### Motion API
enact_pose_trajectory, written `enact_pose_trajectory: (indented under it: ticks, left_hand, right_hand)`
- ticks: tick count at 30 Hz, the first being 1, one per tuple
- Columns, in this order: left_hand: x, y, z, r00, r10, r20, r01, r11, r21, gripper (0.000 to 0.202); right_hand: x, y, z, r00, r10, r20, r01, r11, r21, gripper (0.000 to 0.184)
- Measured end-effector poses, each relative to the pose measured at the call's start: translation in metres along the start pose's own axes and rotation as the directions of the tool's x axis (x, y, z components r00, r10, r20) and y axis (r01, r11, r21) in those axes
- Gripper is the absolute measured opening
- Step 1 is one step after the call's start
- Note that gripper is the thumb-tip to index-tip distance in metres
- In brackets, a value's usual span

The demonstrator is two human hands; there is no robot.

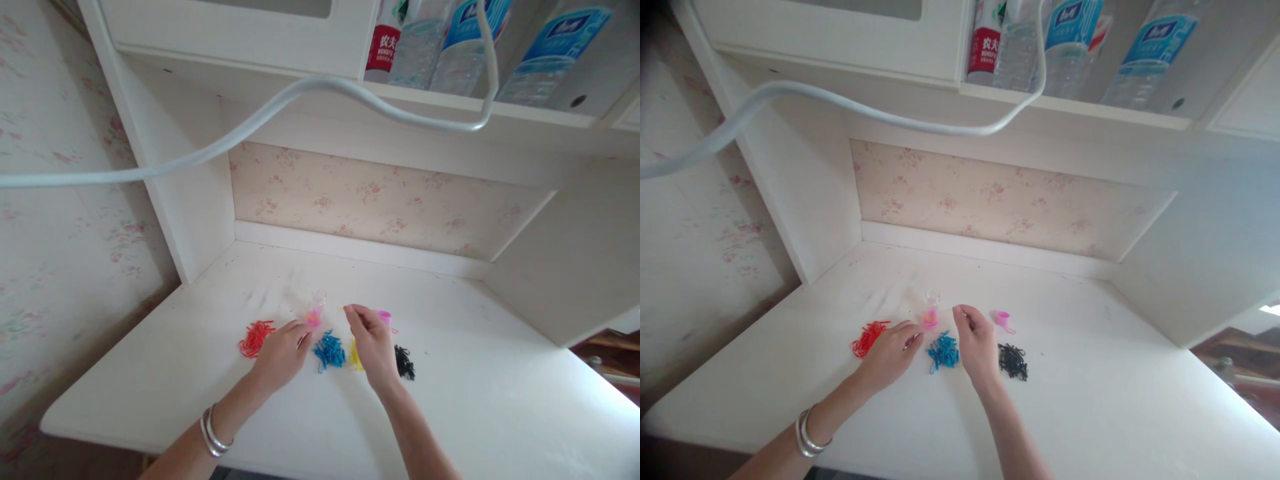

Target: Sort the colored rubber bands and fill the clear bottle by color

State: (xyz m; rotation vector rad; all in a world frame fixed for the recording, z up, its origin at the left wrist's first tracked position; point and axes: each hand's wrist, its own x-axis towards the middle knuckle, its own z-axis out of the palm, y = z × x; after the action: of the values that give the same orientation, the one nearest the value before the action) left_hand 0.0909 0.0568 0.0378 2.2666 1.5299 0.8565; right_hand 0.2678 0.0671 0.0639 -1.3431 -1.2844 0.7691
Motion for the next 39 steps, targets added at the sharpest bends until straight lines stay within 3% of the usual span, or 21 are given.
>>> enact_pose_trajectory:
  ticks: [4,8,20,25,29,35,39]
  left_hand:
    - [-0.004,-0.004,0.009,0.999,-0.005,0.042,0.004,0.999,0.034,0.027]
    - [-0.007,-0.003,0.008,0.999,-0.005,0.05,0.001,0.997,0.074,0.026]
    - [-0.01,-0.001,0.006,0.995,0.001,0.104,-0.02,0.983,0.18,0.029]
    - [-0.01,-0.001,0.006,0.996,-0.001,0.087,-0.015,0.982,0.189,0.029]
    - [-0.009,0.0,0.006,0.995,-0.012,0.094,-0.006,0.982,0.188,0.031]
    - [-0.009,0.009,0.013,0.991,0.029,0.132,-0.046,0.99,0.131,0.029]
    - [-0.009,0.023,0.024,0.977,0.091,0.192,-0.121,0.981,0.15,0.028]
  right_hand:
    - [0.032,-0.017,0.03,0.995,-0.097,0.011,0.098,0.995,-0.03,0.045]
    - [0.044,-0.017,0.045,0.993,-0.119,0.005,0.119,0.992,-0.05,0.044]
    - [0.044,-0.011,0.046,0.995,-0.075,0.068,0.081,0.991,-0.102,0.041]
    - [0.041,-0.005,0.027,0.999,-0.032,0.007,0.032,0.999,-0.028,0.04]
    - [0.02,0.018,-0.002,0.996,0.042,-0.078,-0.044,0.999,-0.016,0.044]
    - [-0.03,0.063,-0.055,0.978,0.14,-0.153,-0.16,0.979,-0.126,0.05]
    - [-0.054,0.078,-0.074,0.974,0.165,-0.156,-0.212,0.907,-0.363,0.046]
